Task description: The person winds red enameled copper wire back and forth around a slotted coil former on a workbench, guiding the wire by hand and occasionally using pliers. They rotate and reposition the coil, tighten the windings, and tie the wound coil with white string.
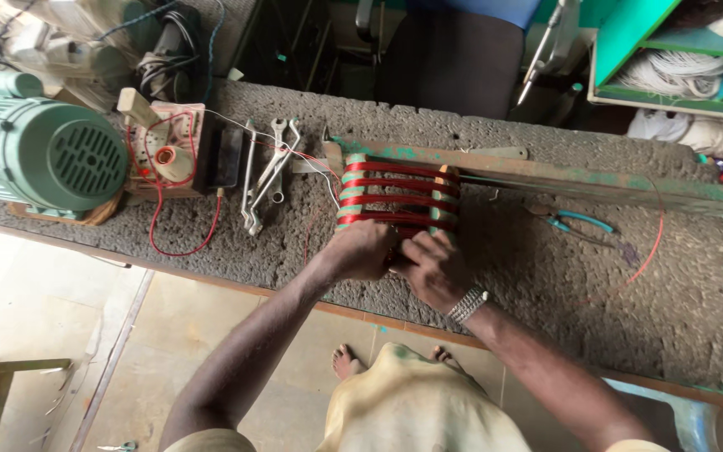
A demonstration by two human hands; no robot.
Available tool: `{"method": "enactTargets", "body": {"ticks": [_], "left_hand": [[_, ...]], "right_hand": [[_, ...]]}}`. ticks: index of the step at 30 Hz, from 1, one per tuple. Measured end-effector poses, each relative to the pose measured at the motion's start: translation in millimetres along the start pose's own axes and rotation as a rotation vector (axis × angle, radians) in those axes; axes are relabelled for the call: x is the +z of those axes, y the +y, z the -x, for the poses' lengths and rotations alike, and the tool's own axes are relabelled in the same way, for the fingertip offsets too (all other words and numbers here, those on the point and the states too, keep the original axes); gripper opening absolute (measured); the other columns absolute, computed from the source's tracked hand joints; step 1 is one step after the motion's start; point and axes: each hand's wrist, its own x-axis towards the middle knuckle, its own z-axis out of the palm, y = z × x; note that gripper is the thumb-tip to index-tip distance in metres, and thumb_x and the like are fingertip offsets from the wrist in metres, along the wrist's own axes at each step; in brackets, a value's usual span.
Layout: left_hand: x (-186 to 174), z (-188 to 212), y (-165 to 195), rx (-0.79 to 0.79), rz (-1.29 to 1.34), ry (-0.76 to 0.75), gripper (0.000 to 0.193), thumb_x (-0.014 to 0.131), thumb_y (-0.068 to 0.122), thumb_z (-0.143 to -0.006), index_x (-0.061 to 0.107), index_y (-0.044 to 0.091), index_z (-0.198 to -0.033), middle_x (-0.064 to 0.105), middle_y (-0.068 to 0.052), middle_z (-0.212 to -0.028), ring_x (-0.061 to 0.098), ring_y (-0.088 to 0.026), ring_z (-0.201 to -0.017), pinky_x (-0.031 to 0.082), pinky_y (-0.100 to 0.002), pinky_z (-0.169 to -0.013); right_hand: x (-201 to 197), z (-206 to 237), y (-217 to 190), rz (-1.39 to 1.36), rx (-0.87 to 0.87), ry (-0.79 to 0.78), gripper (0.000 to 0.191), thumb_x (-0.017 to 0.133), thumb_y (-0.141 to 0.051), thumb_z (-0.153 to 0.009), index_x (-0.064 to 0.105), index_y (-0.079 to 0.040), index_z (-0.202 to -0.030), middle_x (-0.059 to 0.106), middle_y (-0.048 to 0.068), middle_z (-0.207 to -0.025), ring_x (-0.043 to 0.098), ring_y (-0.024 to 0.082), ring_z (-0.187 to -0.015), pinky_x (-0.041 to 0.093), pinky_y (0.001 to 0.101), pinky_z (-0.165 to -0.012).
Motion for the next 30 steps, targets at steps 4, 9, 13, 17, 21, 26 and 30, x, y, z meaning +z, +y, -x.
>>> {"method": "enactTargets", "body": {"ticks": [4,9,13,17,21,26,30], "left_hand": [[-7.2,8.9,8.9,0.015,0.035,0.059,0.022,0.071,0.011,-0.073,0.075,0.013,-0.094,0.073,-0.018,-0.08,0.073,-0.039,-0.077,0.058,-0.052,-0.065],[-10.0,3.7,16.2,-0.088,-0.014,-0.036,0.022,0.071,0.013,-0.075,0.077,0.016,-0.096,0.073,-0.017,-0.079,0.074,-0.036,-0.078,0.059,-0.05,-0.067],[-3.3,-4.7,7.2,-0.043,-0.048,-0.074,0.024,0.07,0.011,-0.073,0.077,0.015,-0.095,0.074,-0.016,-0.078,0.074,-0.034,-0.076,0.06,-0.047,-0.068],[4.4,-12.6,-2.0,0.039,-0.053,-0.063,0.02,0.072,0.014,-0.071,0.076,0.012,-0.091,0.074,-0.015,-0.078,0.074,-0.034,-0.076,0.059,-0.047,-0.068],[2.3,-12.8,-2.1,0.044,-0.018,-0.071,0.018,0.071,0.015,-0.072,0.075,0.011,-0.089,0.073,-0.015,-0.077,0.074,-0.034,-0.076,0.059,-0.047,-0.066],[7.0,12.5,16.0,-0.07,-0.025,0.158,0.016,0.071,0.019,-0.081,0.073,0.013,-0.096,0.073,-0.013,-0.084,0.073,-0.034,-0.078,0.058,-0.047,-0.064],[26.5,38.3,28.2,0.007,-0.028,0.478,0.02,0.071,0.019,-0.089,0.067,0.011,-0.107,0.068,-0.008,-0.092,0.072,-0.03,-0.08,0.057,-0.045,-0.062]], "right_hand": [[2.8,2.8,4.6,-0.208,0.109,0.146,0.009,0.074,-0.015,-0.079,0.071,-0.008,-0.084,0.065,0.006,-0.099,0.061,0.029,-0.1,0.048,0.0442,-0.089],[1.8,7.3,15.4,-0.456,0.325,0.107,0.011,0.075,-0.009,-0.086,0.067,-0.007,-0.094,0.065,0.005,-0.101,0.064,0.024,-0.1,0.052,0.0396,-0.088],[-16.7,6.2,25.8,-0.519,0.249,0.081,0.021,0.072,-0.014,-0.087,0.07,-0.007,-0.107,0.064,0.006,-0.103,0.064,0.022,-0.097,0.053,0.0372,-0.087],[-24.2,3.5,23.3,-0.169,-0.117,-0.015,0.022,0.075,-0.016,-0.082,0.078,-0.016,-0.104,0.066,0.006,-0.099,0.063,0.028,-0.093,0.05,0.0433,-0.085],[-12.8,3.9,13.2,-0.092,-0.068,0.014,0.019,0.077,-0.012,-0.079,0.079,-0.017,-0.097,0.07,0.003,-0.097,0.064,0.026,-0.091,0.048,0.0432,-0.08],[-4.0,-0.3,12.3,-0.343,0.294,0.172,0.01,0.072,-0.007,-0.082,0.072,-0.01,-0.091,0.071,0.004,-0.096,0.065,0.024,-0.094,0.051,0.0374,-0.085],[-2.2,-10.5,13.6,-0.241,0.382,0.153,0.01,0.082,-0.011,-0.081,0.072,-0.008,-0.084,0.069,0.007,-0.086,0.061,0.03,-0.088,0.048,0.0411,-0.081]]}}
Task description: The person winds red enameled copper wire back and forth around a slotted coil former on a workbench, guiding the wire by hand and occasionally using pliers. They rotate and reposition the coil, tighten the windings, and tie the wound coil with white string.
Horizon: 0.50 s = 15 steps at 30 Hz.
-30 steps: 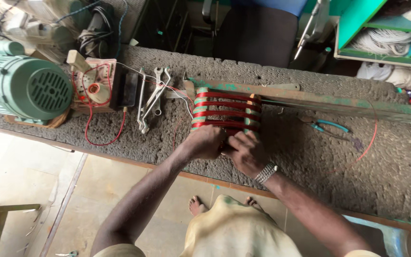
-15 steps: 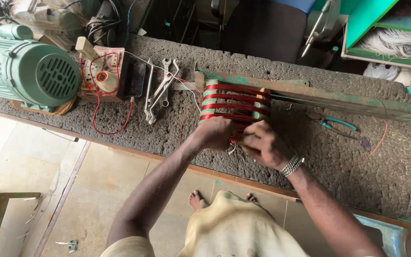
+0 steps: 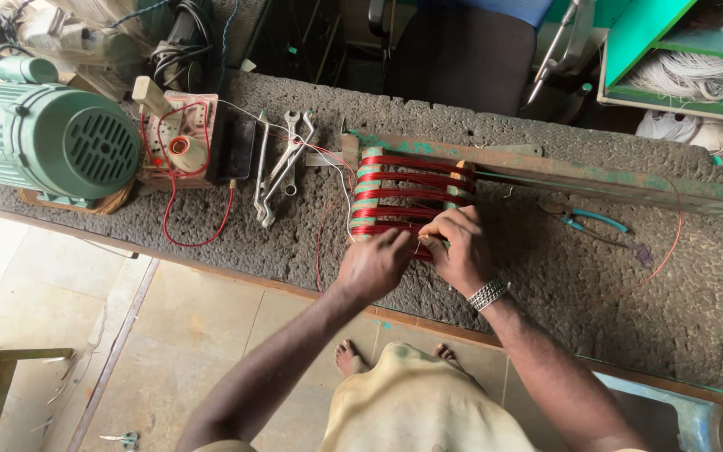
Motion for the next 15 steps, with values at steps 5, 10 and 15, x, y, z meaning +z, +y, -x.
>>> {"method": "enactTargets", "body": {"ticks": [5,10,15], "left_hand": [[8.9,8.2,-2.4,0.142,-0.098,0.016,0.038,0.068,0.015,-0.088,0.065,0.01,-0.126,0.064,-0.008,-0.094,0.071,-0.027,-0.073,0.056,-0.042,-0.057],[19.1,-29.4,-17.9,-0.144,-0.003,-0.441,0.039,0.062,0.008,-0.079,0.076,0.023,-0.112,0.073,-0.008,-0.08,0.074,-0.027,-0.07,0.06,-0.042,-0.062],[33.7,-83.8,-58.8,0.198,0.141,-0.726,0.028,0.079,0.035,-0.071,0.08,0.013,-0.089,0.076,-0.01,-0.079,0.075,-0.026,-0.071,0.06,-0.041,-0.066]], "right_hand": [[-0.1,-10.8,1.1,-0.019,0.244,-0.067,0.011,0.082,-0.015,-0.081,0.073,-0.009,-0.082,0.069,0.006,-0.086,0.064,0.027,-0.087,0.05,0.0388,-0.079],[-35.9,-17.0,15.6,-0.257,-0.01,-0.235,0.01,0.077,-0.018,-0.09,0.075,-0.014,-0.098,0.071,-0.001,-0.096,0.069,0.014,-0.095,0.055,0.0308,-0.085],[-30.2,-5.1,5.9,0.232,-0.545,-0.342,0.028,0.079,-0.019,-0.077,0.083,-0.029,-0.103,0.071,-0.002,-0.103,0.065,0.019,-0.086,0.045,0.0399,-0.078]]}}
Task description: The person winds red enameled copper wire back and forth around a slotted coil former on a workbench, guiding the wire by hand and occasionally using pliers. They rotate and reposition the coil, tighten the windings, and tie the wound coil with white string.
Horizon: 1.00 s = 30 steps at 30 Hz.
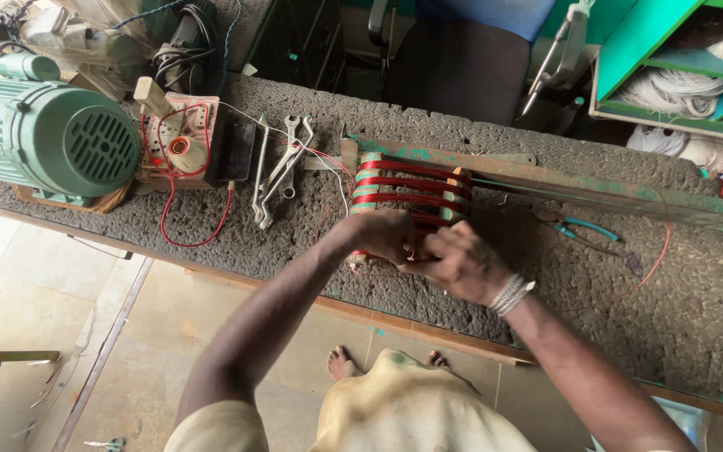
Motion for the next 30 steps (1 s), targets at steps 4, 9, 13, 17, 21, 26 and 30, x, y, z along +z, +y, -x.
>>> {"method": "enactTargets", "body": {"ticks": [4,9,13,17,21,26,30], "left_hand": [[-5.3,-0.4,-5.1,0.058,0.043,-0.03,0.03,0.078,0.033,-0.072,0.081,0.012,-0.093,0.077,-0.009,-0.082,0.075,-0.025,-0.073,0.06,-0.041,-0.065],[-4.1,43.1,46.2,-0.263,-0.054,0.287,0.016,0.072,0.025,-0.082,0.075,0.01,-0.089,0.076,-0.013,-0.083,0.073,-0.032,-0.076,0.059,-0.046,-0.065],[8.1,73.3,94.5,-0.518,-0.071,0.706,0.007,0.065,0.01,-0.086,0.069,0.005,-0.086,0.073,-0.018,-0.085,0.071,-0.038,-0.072,0.057,-0.05,-0.059],[27.9,75.1,111.4,-0.618,0.316,0.899,0.014,0.07,0.017,-0.087,0.075,0.004,-0.086,0.074,-0.018,-0.076,0.072,-0.035,-0.07,0.056,-0.046,-0.064],[56.8,51.7,113.6,-0.561,0.746,1.139,0.019,0.072,0.018,-0.091,0.076,0.001,-0.098,0.076,-0.009,-0.076,0.069,-0.014,-0.066,0.056,-0.031,-0.061],[84.8,35.6,115.6,-0.563,0.923,1.29,0.018,0.073,0.016,-0.093,0.077,0.0,-0.099,0.07,-0.001,-0.069,0.055,-0.001,-0.061,0.047,-0.023,-0.055],[92.7,28.2,121.8,-0.734,0.856,1.432,0.016,0.074,0.016,-0.092,0.076,0.0,-0.093,0.069,0.0,-0.067,0.055,-0.002,-0.059,0.047,-0.023,-0.054]], "right_hand": [[15.4,1.3,-9.9,0.141,0.011,0.02,0.019,0.077,-0.02,-0.079,0.081,-0.022,-0.097,0.07,-0.002,-0.094,0.064,0.019,-0.081,0.048,0.0416,-0.078],[9.6,2.8,-8.8,-0.05,0.165,0.212,0.009,0.074,-0.016,-0.085,0.074,-0.012,-0.093,0.07,0.003,-0.09,0.063,0.019,-0.078,0.047,0.0372,-0.072],[0.1,-4.8,-27.6,0.048,0.306,0.201,0.009,0.076,-0.017,-0.083,0.072,-0.01,-0.08,0.066,0.003,-0.076,0.06,0.024,-0.074,0.044,0.041,-0.066],[-3.5,-16.5,-39.7,-0.151,0.434,0.143,0.007,0.075,-0.015,-0.077,0.069,-0.012,-0.075,0.066,0.002,-0.076,0.06,0.025,-0.083,0.044,0.0424,-0.074],[-9.4,-21.8,-21.3,-0.297,0.381,0.152,0.004,0.074,-0.014,-0.082,0.071,-0.012,-0.083,0.069,-0.001,-0.084,0.059,0.025,-0.09,0.043,0.0424,-0.081],[-5.0,-25.7,-0.2,-0.232,0.293,0.177,0.007,0.077,-0.017,-0.077,0.071,-0.015,-0.076,0.071,-0.001,-0.08,0.061,0.026,-0.093,0.043,0.0447,-0.084],[7.4,-27.8,9.6,-0.421,0.276,0.279,0.008,0.079,-0.021,-0.085,0.073,-0.015,-0.088,0.072,-0.001,-0.088,0.06,0.024,-0.096,0.046,0.04,-0.089]]}}
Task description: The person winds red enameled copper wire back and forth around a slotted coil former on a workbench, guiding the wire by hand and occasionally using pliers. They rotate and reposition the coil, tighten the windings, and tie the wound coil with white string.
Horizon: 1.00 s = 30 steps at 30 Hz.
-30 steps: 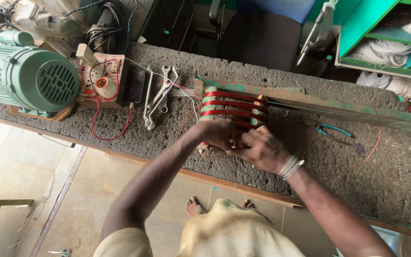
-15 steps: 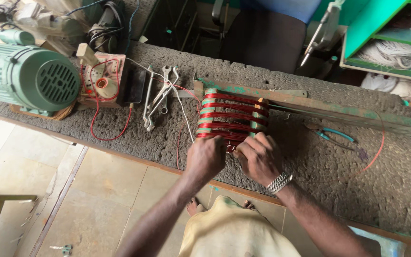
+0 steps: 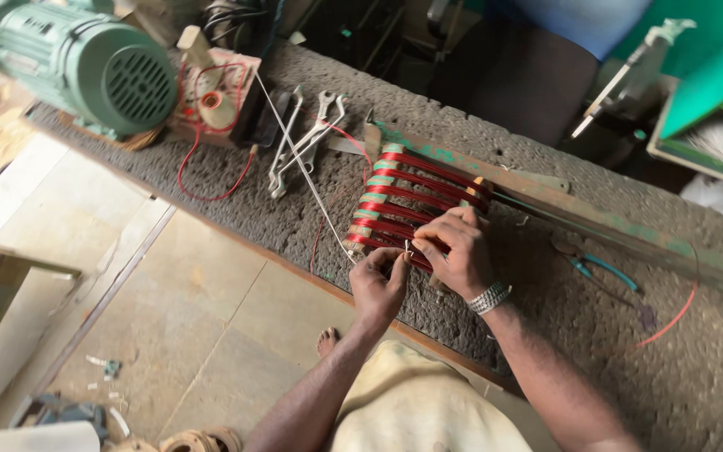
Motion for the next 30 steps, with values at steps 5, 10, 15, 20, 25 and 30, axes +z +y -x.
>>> {"method": "enactTargets", "body": {"ticks": [5,10,15,20,25,30], "left_hand": [[6.1,6.5,7.9,0.013,0.017,0.114,0.016,0.073,0.017,-0.093,0.075,0.001,-0.092,0.071,-0.002,-0.07,0.058,-0.003,-0.061,0.05,-0.023,-0.057],[-10.6,6.3,25.3,0.369,-0.341,0.105,0.009,0.071,0.012,-0.092,0.069,0.004,-0.09,0.071,-0.013,-0.076,0.069,-0.028,-0.07,0.053,-0.039,-0.064],[-18.2,2.1,35.9,0.361,-0.368,0.072,0.008,0.069,0.014,-0.093,0.066,0.006,-0.092,0.071,-0.014,-0.081,0.07,-0.034,-0.075,0.054,-0.044,-0.066],[-22.1,-0.4,37.3,0.406,-0.393,0.02,0.006,0.067,0.013,-0.092,0.065,0.008,-0.094,0.07,-0.013,-0.083,0.07,-0.035,-0.076,0.054,-0.044,-0.065],[-31.2,-11.0,38.7,0.431,-0.555,-0.163,0.007,0.067,0.016,-0.096,0.063,0.009,-0.095,0.07,-0.013,-0.086,0.069,-0.038,-0.077,0.051,-0.048,-0.062],[-27.4,-9.5,34.7,0.271,-0.338,-0.116,0.01,0.067,0.017,-0.094,0.065,0.007,-0.094,0.072,-0.013,-0.081,0.072,-0.029,-0.072,0.056,-0.04,-0.064]], "right_hand": [[-2.2,2.6,9.4,-0.047,-0.156,-0.108,0.013,0.079,-0.021,-0.086,0.079,-0.016,-0.098,0.073,-0.003,-0.092,0.054,0.024,-0.098,0.044,0.039,-0.092],[-1.0,-9.2,13.0,0.132,-0.218,-0.278,0.016,0.079,-0.025,-0.074,0.077,-0.019,-0.089,0.073,-0.003,-0.095,0.052,0.027,-0.106,0.032,0.0505,-0.093],[0.3,-16.0,17.1,0.025,-0.227,-0.295,0.018,0.079,-0.031,-0.08,0.074,-0.025,-0.096,0.07,-0.007,-0.099,0.052,0.023,-0.111,0.028,0.0488,-0.095],[-4.6,-20.1,14.9,0.056,-0.186,-0.39,0.017,0.082,-0.031,-0.074,0.073,-0.025,-0.087,0.067,-0.009,-0.094,0.051,0.023,-0.111,0.027,0.0488,-0.095],[-4.0,-24.7,6.8,0.141,-0.114,-0.493,0.026,0.086,-0.031,-0.066,0.07,-0.015,-0.078,0.061,0.002,-0.098,0.049,0.025,-0.107,0.027,0.048,-0.091],[-14.9,-5.1,6.0,-0.15,0.002,-0.192,0.023,0.084,-0.021,-0.077,0.072,-0.016,-0.096,0.061,0.001,-0.103,0.059,0.02,-0.103,0.043,0.0399,-0.094]]}}
